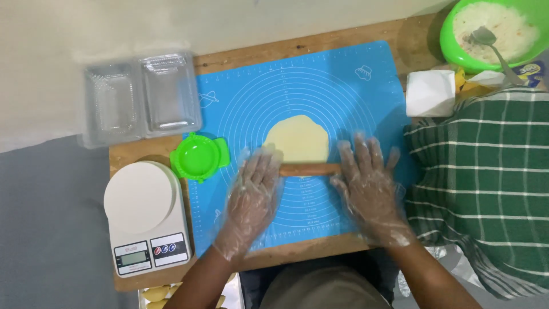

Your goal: Rolling out dough with a rolling pin and shaping it using a plastic mold

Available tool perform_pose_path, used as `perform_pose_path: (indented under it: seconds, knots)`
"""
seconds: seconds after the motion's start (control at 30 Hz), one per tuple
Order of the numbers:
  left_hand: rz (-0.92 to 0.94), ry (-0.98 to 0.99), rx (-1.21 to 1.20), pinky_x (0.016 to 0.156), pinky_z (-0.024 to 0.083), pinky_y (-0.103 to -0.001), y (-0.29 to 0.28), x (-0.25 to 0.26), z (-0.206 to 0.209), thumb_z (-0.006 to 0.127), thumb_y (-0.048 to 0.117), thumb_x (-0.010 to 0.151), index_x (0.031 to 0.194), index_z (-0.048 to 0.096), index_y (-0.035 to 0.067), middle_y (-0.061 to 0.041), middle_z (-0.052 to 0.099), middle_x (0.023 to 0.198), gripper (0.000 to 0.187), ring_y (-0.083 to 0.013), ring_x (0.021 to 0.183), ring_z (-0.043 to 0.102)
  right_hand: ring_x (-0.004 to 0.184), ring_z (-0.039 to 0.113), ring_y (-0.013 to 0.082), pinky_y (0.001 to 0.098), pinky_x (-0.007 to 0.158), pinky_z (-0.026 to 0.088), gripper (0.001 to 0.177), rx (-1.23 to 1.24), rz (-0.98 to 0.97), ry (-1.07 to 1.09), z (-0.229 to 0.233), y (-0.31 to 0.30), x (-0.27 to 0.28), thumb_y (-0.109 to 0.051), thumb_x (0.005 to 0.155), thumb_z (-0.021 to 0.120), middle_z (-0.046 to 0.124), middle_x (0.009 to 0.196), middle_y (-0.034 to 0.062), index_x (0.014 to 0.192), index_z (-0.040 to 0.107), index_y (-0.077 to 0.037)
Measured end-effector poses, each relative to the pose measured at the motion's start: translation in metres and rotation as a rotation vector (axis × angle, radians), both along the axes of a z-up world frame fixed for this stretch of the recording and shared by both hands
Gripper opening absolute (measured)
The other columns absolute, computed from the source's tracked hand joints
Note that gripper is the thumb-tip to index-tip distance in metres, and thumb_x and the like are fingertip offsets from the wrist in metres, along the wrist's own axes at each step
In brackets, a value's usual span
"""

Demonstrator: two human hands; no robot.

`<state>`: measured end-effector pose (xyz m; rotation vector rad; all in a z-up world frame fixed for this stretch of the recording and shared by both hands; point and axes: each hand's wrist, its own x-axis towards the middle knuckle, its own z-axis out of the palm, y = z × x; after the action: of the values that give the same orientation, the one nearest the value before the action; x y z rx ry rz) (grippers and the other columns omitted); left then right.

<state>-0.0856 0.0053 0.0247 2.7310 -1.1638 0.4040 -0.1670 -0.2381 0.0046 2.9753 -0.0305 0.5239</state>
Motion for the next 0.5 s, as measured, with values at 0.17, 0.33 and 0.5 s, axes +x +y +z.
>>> perform_pose_path:
  seconds: [0.17,0.33,0.5]
  knots:
    - [0.015,0.07,-0.132,0.11,0.04,-0.065,0.001,-0.009,0.006,0.052,0.037,0.103,0.148,0.049,0.005,-0.024,0.055,0.146,0.056,-0.0447,0.139,0.047,0.144,0.049,0.0467,0.0802,0.115,0.019,0.067,-0.04,0.002,0.064,-0.01,-0.008,-0.002,-0.055,0.104,0.043,0.053,0.158,0.0195,0.16,0.047,-0.019]
    - [0.132,0.181,0.018,0.115,0.025,-0.069,-0.029,0.045,0.015,0.041,0.047,0.103,0.156,0.038,0.011,-0.024,0.042,0.156,0.064,-0.0483,0.147,0.033,0.144,0.047,0.0508,0.0862,0.105,0.018,0.063,0.002,0.031,-0.015,-0.01,-0.027,0.083,-0.047,0.108,0.048,0.047,0.163,0.0215,0.16,0.051,-0.014]
    - [0.176,-0.072,-0.022,0.123,0.007,-0.068,-0.042,0.104,-0.026,0.04,0.046,0.109,0.146,0.059,0.009,-0.025,0.052,0.152,0.056,-0.049,0.146,0.038,0.146,0.031,0.0518,0.0841,0.104,0.024,0.069,0.091,-0.036,0.242,0.022,-0.026,0.145,-0.056,0.109,0.027,0.02,0.167,0.0216,0.161,0.033,-0.01]
